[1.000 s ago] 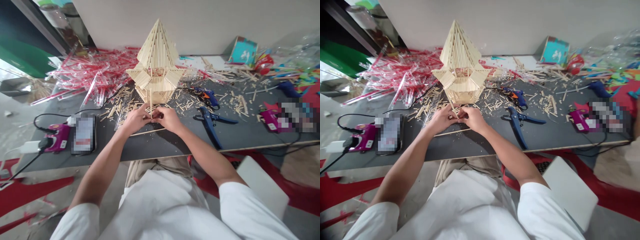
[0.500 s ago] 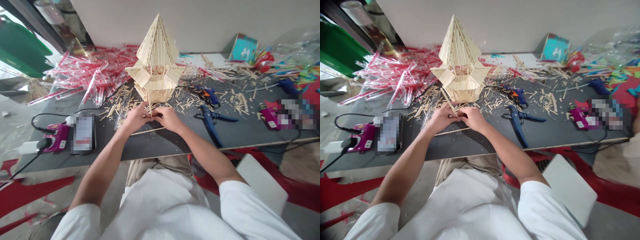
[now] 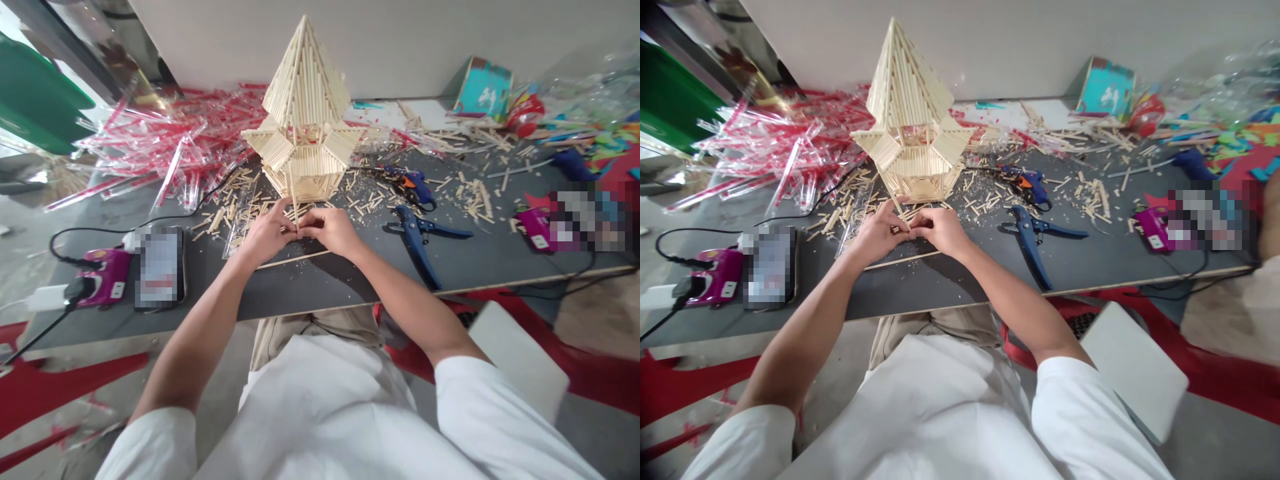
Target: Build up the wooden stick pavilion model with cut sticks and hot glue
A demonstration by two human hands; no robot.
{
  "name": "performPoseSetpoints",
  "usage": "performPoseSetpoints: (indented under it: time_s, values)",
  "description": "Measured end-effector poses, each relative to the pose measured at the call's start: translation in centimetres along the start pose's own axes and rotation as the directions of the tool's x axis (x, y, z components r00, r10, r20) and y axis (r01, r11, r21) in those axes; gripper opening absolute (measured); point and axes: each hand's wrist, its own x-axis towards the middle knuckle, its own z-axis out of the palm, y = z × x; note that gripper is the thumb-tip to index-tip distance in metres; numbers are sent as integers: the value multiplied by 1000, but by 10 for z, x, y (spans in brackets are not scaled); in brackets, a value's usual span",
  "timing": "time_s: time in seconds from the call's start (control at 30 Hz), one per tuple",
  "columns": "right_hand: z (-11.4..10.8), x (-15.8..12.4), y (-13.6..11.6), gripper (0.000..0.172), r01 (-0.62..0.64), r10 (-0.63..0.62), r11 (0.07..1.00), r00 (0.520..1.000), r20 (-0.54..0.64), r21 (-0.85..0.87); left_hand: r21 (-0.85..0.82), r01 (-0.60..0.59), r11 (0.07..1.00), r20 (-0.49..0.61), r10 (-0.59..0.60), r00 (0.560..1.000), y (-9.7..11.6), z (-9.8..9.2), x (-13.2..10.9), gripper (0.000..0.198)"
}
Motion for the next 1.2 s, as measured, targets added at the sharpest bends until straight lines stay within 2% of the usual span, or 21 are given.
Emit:
performPoseSetpoints:
  time_s: [0.1,0.2,0.27,0.4,0.67,0.93,1.2]
  values:
    - [-7,0,-4,11,21,-19,999,998,68,-27,1,-7,1000,7,7,1000,-1,0,0,18]
    - [-10,-1,-7,11,40,-32,997,992,124,-64,-17,15,1000,20,-15,1000,-1,0,0,43]
    - [-9,-2,-6,9,49,-37,993,993,111,-107,-28,24,999,22,-24,999,-1,-1,0,53]
    - [-3,-2,-3,1,35,-23,986,997,74,-161,-50,38,998,24,-37,999,2,-3,1,60]
    - [-2,-1,-4,4,20,-11,984,998,55,-178,-111,66,992,43,-62,997,2,-2,1,68]
    - [0,0,-1,4,-9,15,982,999,30,-188,-75,66,995,51,-62,997,1,-1,1,68]
    - [-3,-4,-8,2,50,-38,982,997,72,-184,-48,52,997,88,-47,995,3,-3,2,67]
